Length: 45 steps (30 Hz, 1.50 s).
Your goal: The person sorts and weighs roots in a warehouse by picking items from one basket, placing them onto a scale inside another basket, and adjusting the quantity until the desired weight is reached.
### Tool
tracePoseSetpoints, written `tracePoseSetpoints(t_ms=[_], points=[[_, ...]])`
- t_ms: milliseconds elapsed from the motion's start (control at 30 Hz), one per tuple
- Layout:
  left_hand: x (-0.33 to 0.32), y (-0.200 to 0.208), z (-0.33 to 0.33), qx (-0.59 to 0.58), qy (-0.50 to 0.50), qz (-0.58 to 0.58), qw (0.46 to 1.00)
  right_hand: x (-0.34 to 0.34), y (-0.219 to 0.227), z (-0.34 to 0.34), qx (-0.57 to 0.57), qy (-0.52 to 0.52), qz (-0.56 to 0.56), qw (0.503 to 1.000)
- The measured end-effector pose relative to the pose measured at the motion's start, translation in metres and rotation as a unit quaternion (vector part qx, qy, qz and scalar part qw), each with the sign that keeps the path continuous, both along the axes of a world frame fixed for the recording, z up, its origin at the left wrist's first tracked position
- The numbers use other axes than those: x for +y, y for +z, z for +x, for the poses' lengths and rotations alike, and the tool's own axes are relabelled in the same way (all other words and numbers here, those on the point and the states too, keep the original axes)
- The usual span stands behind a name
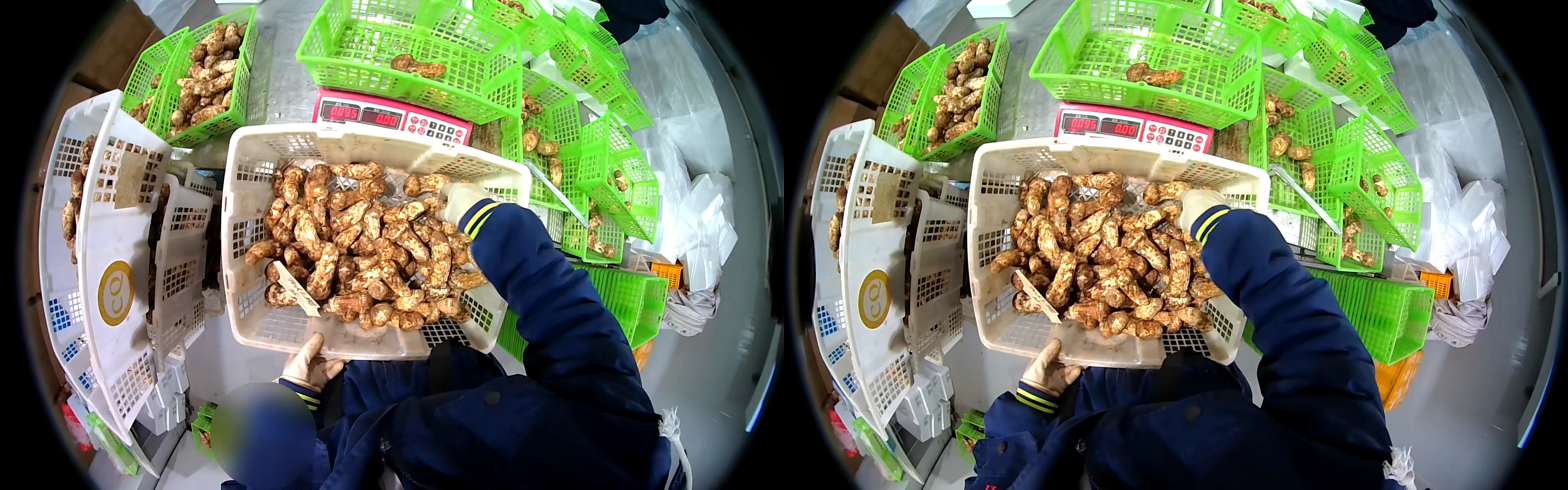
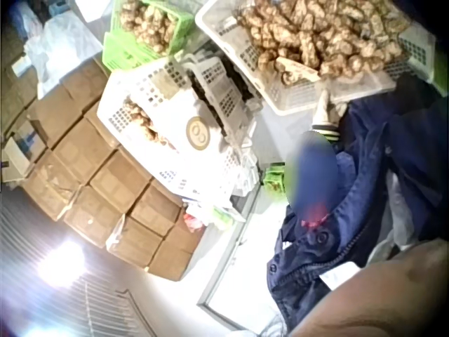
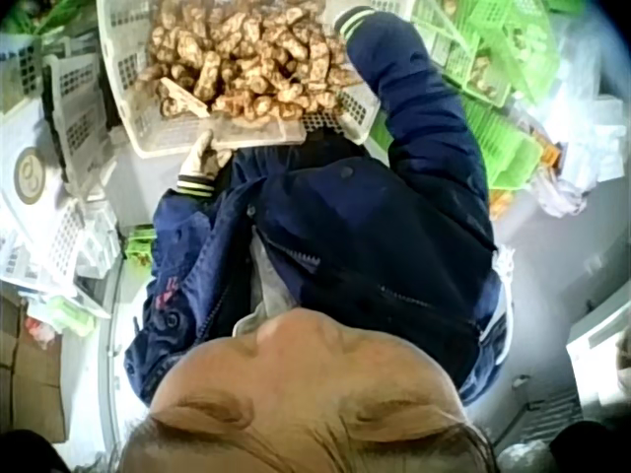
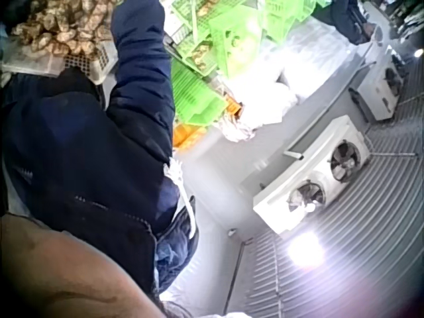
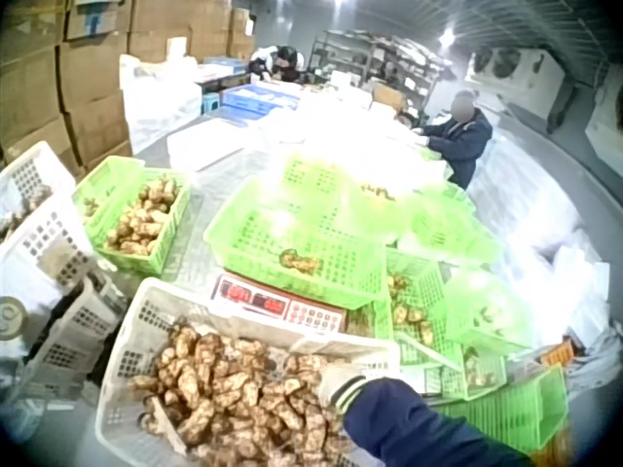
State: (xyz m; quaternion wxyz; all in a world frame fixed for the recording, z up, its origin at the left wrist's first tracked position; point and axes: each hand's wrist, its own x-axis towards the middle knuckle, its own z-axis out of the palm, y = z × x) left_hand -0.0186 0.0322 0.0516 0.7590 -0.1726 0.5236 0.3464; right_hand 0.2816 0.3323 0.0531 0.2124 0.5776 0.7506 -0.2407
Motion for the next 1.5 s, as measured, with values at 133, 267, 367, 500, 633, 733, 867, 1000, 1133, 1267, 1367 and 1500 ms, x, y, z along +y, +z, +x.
tracePoseSetpoints(t_ms=[133,267,367,500,633,733,867,1000,1133,1267,1367,1500], points=[[-0.006,0.0,-0.001,0.005,0.011,-0.007,1.0,0.004,0.03,0.0,0.131,-0.039,-0.085,0.987],[-0.005,0.004,0.0,0.013,0.013,0.0,1.0,-0.001,0.04,-0.006,0.239,-0.156,-0.134,0.949],[0.003,0.003,0.003,0.006,0.007,0.004,1.0,-0.026,0.012,-0.012,0.381,-0.184,-0.069,0.903],[-0.005,0.002,0.001,-0.007,0.027,-0.002,1.0,-0.093,0.057,-0.053,0.535,-0.155,-0.207,0.804],[-0.007,0.001,-0.001,-0.008,0.021,0.017,1.0,-0.131,0.055,-0.041,0.48,0.025,0.013,0.877],[-0.007,0.001,-0.001,-0.001,0.019,0.008,1.0,-0.095,0.045,-0.014,0.275,0.01,0.141,0.951],[-0.001,0.001,-0.001,-0.009,0.007,0.006,1.0,-0.061,0.026,0.003,-0.036,0.069,0.143,0.987],[-0.005,-0.001,-0.001,-0.001,0.013,-0.008,1.0,-0.037,0.01,0.013,0.129,-0.011,0.05,0.99],[-0.006,-0.006,-0.002,-0.016,0.022,0.012,1.0,-0.032,0.023,0.025,0.54,-0.319,-0.166,0.761],[-0.003,-0.006,0.001,-0.018,0.02,0.011,1.0,-0.039,0.031,0.041,0.637,-0.365,-0.313,0.602],[-0.007,0.003,0.001,0.0,0.018,0.007,1.0,-0.048,0.043,0.013,0.685,-0.372,-0.373,0.503],[-0.005,-0.009,-0.003,-0.012,0.005,0.009,1.0,-0.069,0.031,-0.011,0.741,-0.34,-0.385,0.433]])
